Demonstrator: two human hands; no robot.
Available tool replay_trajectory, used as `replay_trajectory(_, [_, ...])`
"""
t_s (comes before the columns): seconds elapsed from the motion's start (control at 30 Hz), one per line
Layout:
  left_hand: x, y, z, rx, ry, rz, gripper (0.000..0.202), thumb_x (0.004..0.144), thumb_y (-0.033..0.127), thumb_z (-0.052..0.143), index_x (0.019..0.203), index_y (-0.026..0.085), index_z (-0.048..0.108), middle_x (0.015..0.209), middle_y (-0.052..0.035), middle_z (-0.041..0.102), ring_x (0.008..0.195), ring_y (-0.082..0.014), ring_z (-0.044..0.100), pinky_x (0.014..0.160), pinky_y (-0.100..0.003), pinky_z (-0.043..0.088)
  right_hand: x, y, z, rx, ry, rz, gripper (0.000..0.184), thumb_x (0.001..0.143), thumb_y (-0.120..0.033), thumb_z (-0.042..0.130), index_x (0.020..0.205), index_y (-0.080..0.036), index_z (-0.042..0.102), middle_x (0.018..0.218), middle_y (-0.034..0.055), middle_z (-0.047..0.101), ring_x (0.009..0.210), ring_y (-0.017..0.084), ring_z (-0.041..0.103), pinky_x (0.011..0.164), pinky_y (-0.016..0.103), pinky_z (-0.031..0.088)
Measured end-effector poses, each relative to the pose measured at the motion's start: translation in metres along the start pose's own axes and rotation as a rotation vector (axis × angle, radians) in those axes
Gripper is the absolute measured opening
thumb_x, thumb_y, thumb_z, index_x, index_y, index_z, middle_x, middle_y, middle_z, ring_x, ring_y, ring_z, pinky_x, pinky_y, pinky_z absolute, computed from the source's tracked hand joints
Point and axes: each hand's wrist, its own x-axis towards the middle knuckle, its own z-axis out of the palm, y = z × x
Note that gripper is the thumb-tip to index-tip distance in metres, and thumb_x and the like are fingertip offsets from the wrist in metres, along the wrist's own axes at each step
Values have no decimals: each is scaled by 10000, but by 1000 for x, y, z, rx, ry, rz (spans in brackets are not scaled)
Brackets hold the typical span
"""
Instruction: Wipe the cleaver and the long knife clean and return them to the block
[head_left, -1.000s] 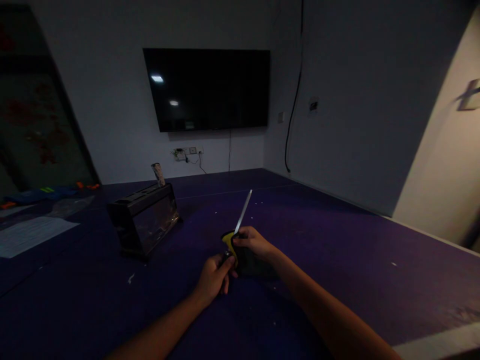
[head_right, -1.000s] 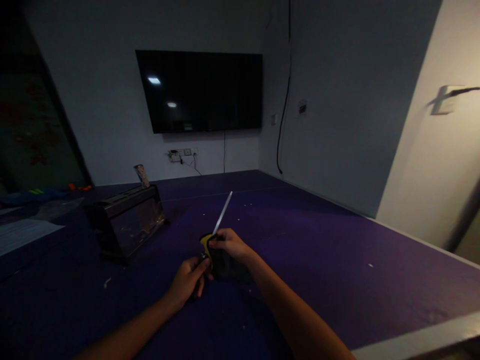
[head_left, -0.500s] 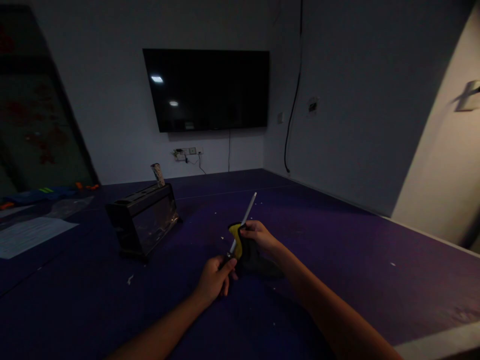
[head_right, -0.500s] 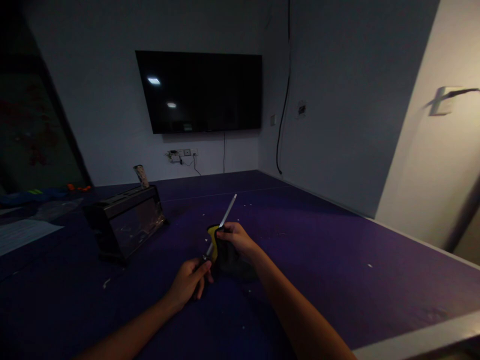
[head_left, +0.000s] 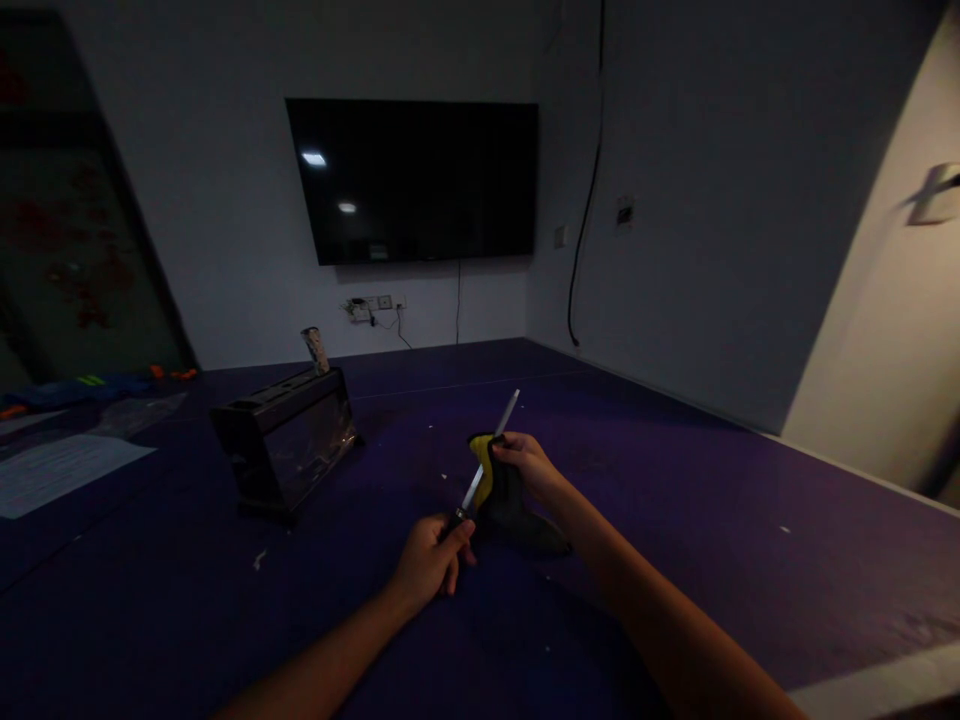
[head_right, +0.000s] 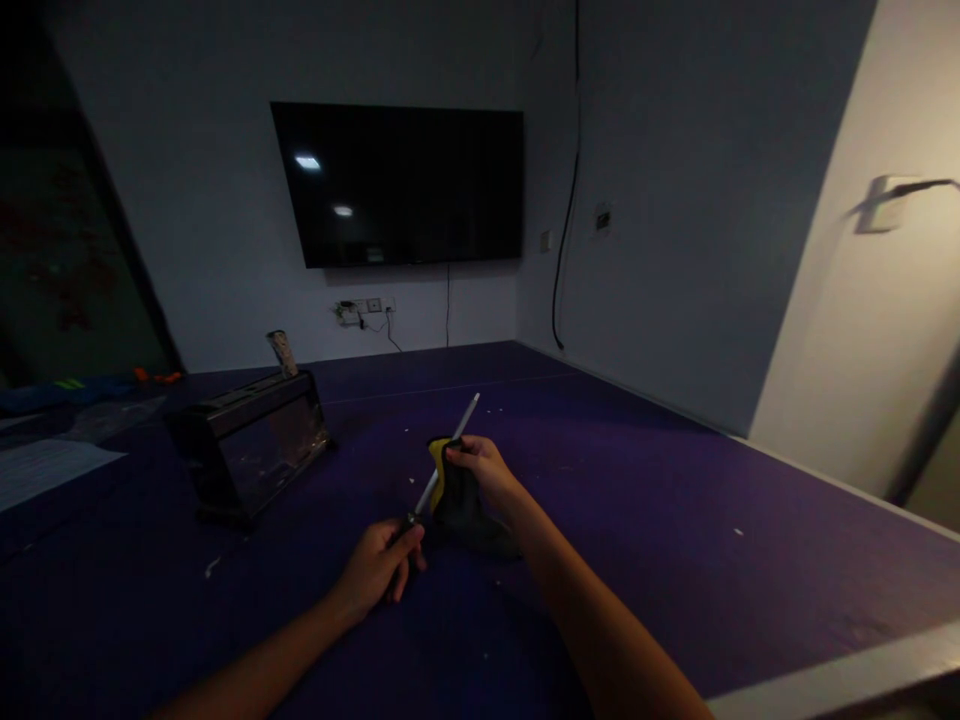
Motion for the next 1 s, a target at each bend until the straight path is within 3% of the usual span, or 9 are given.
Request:
replay_trajectory(0.4, [-2, -2, 1, -7, 10, -20, 459, 736, 579, 497, 653, 127, 494, 582, -42, 614, 264, -48, 394, 298, -176, 192, -4, 10, 6, 50, -78, 30, 232, 631, -346, 722, 729, -139, 684, 660, 35, 668, 560, 130, 585, 569, 239, 447])
replay_trajectory(0.67, [-1, -1, 2, -29, 30, -37, 458, 739, 584, 490, 696, 129, 489, 591, -39, 615, 261, -52, 396, 289, -176, 200, -7, 8, 11, -71, -206, 32, 265, 635, -369, 723, 747, -133, 679, 718, 46, 671, 641, 154, 609, 673, 290, 469])
replay_trajectory(1.0, [-1, 1, 4, -31, 55, -43, 474, 733, 601, 482, 727, 126, 492, 593, -39, 624, 256, -47, 388, 296, -175, 200, -6, 18, 12, -188, -257, 65, 343, 624, -395, 723, 817, -115, 685, 723, 50, 677, 656, 162, 608, 669, 299, 472])
